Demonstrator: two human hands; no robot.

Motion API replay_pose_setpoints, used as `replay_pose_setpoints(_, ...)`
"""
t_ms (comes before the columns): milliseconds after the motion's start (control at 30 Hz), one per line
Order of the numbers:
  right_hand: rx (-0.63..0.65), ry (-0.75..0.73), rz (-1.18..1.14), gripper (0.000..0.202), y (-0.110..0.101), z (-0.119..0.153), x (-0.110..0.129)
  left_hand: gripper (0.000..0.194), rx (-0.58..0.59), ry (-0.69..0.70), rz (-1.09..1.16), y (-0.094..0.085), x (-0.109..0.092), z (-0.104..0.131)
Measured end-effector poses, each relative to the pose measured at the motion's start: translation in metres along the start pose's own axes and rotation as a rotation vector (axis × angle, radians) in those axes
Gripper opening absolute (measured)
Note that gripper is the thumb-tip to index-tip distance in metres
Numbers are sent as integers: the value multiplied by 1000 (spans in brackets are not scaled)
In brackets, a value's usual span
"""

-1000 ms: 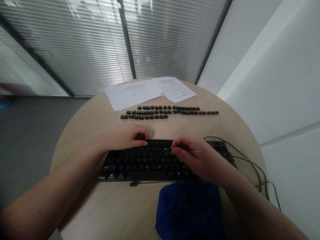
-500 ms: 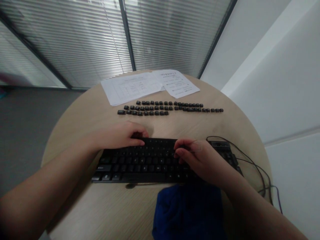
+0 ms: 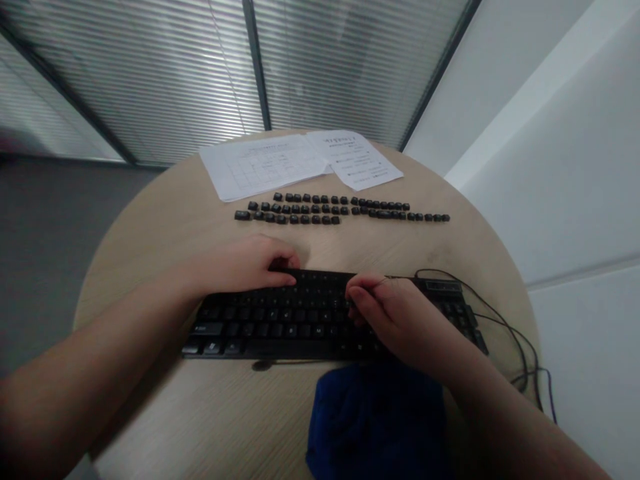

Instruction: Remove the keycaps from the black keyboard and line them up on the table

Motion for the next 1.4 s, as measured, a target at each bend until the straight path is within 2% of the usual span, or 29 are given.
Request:
replay_pose_setpoints(167,-115,14,85,32,0,1,13,12,1,-7,-6,0,-3,0)
replay_pose_setpoints(500,-263,-81,278,29,8,5,30,10,-35,16,-2,-1,-3,-1)
replay_pose_setpoints(600,-257,-78,288,28,11,2,29,9,-55,27,24,-1,-2,-1)
replay_pose_setpoints(900,-200,-12,266,32,10,-2,23,11,2,0,5,0,-6,0)
replay_pose_setpoints(1067,-207,-58,300,27,15,2,28,11,-22,13,-1,0,-5,0)
replay_pose_setpoints(1167,-209,-72,283,26,16,4,26,14,5,2,-18,1,-4,0)
replay_pose_setpoints(1267,-164,-67,249,22,13,5,20,24,-24,23,-40,0,-8,1)
replay_pose_setpoints(1333,-108,-94,252,15,12,5,17,37,-77,95,-18,0,-17,2)
replay_pose_setpoints(1400,-49,-166,263,12,12,6,16,46,-81,189,31,5,-26,2)
Point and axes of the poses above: each hand's wrist, its own z-axis away from the middle knuckle, its own y-axis out of the palm, x = y × z, the point moved 5 cm from there along -z, towards the middle knuckle, and after that the axes turned 10 degrees about y, right-handed, at the moved point
